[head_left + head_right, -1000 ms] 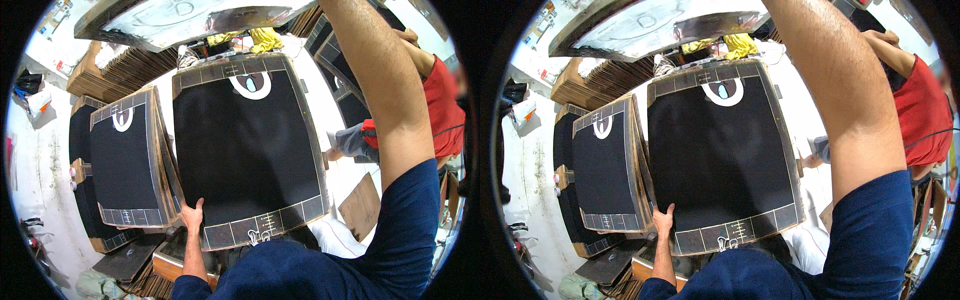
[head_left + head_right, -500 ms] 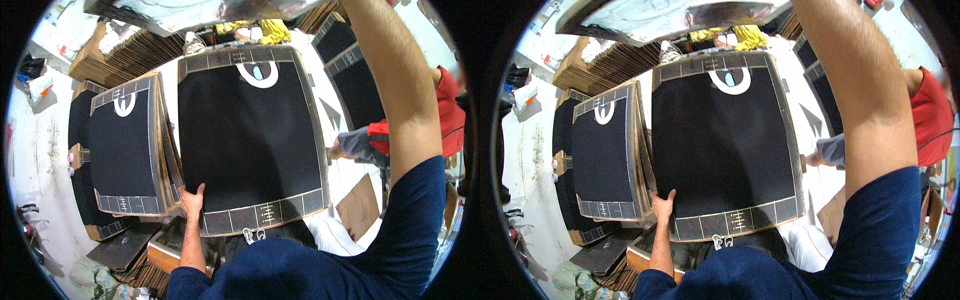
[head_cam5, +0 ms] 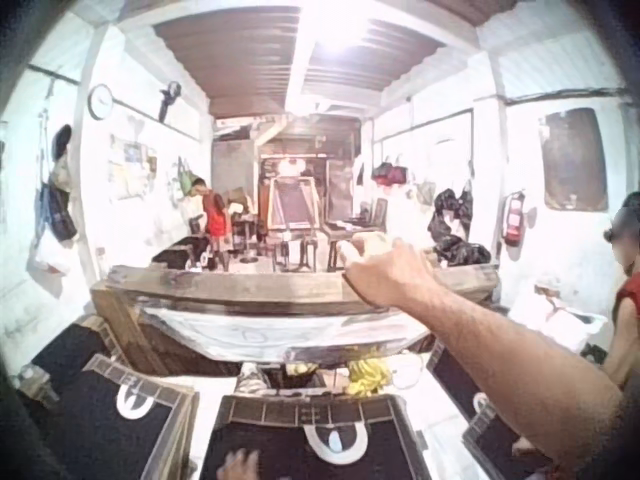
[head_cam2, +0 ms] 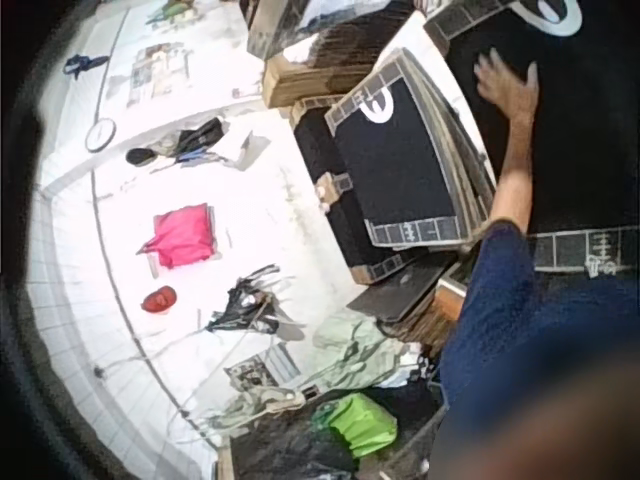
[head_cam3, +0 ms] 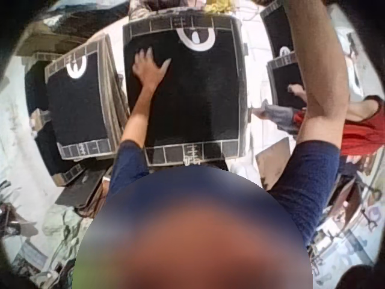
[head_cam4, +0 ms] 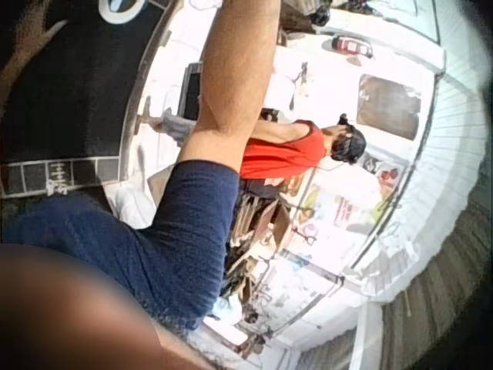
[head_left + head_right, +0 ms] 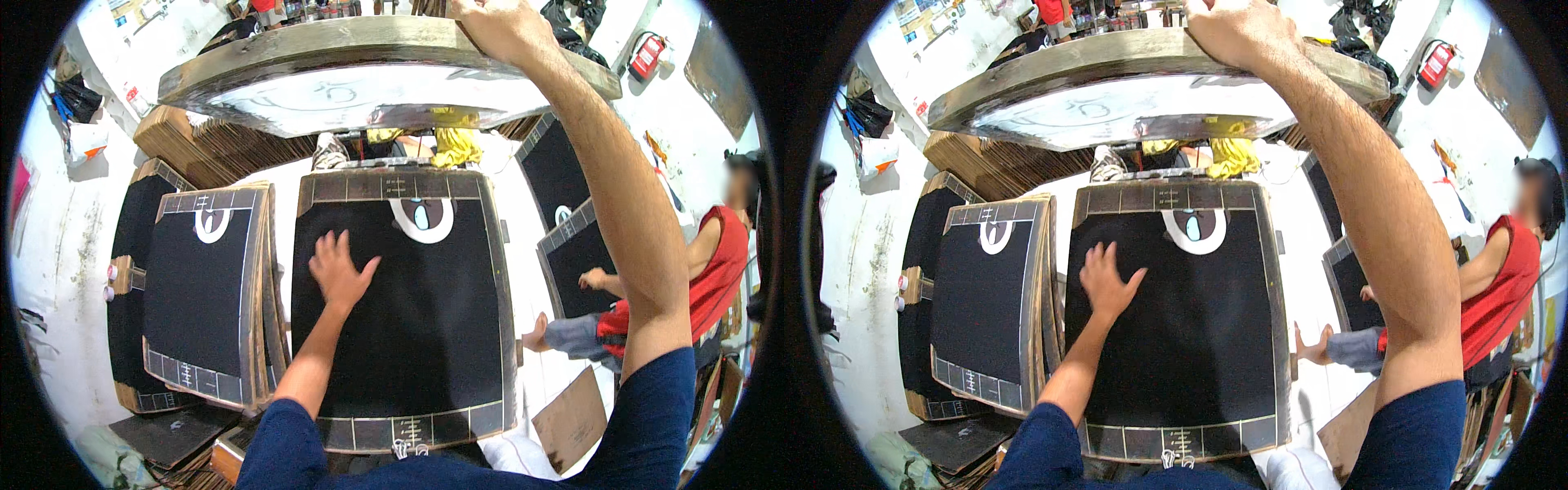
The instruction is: The person performs screen printing on black t-shirts using a squeegee and a screen frame. They repeatedly apply ink, pull the squeegee across the screen, lift the frame to reveal the printed logo, and place the finished shirt aside.
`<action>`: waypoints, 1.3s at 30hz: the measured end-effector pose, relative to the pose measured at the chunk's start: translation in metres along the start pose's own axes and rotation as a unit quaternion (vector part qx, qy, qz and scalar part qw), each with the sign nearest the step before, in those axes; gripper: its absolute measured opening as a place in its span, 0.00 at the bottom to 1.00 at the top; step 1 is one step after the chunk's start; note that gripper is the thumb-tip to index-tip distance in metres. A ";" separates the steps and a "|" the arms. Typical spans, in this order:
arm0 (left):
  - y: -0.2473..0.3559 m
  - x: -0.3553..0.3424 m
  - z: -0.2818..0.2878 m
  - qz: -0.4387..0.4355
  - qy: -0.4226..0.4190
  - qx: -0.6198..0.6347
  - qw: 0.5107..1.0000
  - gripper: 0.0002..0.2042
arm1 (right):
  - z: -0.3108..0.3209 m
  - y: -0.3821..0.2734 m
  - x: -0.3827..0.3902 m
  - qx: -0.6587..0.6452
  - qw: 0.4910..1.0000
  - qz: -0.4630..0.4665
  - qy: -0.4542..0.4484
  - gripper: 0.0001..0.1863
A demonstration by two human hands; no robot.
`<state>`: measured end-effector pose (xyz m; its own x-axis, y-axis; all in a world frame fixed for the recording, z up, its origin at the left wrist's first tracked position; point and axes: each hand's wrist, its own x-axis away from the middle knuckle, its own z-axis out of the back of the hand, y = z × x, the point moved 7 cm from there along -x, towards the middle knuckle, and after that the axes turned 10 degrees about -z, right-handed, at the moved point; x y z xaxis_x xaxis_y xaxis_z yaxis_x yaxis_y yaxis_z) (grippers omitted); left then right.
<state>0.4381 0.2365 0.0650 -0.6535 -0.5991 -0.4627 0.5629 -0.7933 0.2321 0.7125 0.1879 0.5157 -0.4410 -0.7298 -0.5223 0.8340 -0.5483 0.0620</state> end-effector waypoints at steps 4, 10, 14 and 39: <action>0.058 -0.131 -0.107 0.005 -0.149 0.041 0.988 0.46 | 0.006 0.010 0.001 -0.081 0.991 -0.005 0.108 0.18; 0.095 -0.173 -0.194 -0.052 -0.166 0.015 0.985 0.46 | -0.014 0.002 -0.056 0.205 0.961 0.158 0.094 0.13; 0.090 -0.162 -0.214 -0.057 -0.155 0.006 0.986 0.47 | -0.025 0.011 -0.114 0.053 0.985 0.156 0.054 0.16; 0.094 -0.157 -0.211 -0.066 -0.105 0.011 0.992 0.44 | -0.123 0.010 -0.146 -0.006 0.994 0.105 -0.019 0.16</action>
<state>0.7001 0.2791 -0.0212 -0.8135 -0.4973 -0.3015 0.4558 -0.8672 0.2006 0.8264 0.3390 0.4882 -0.2694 -0.8430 -0.4656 0.9125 -0.3779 0.1563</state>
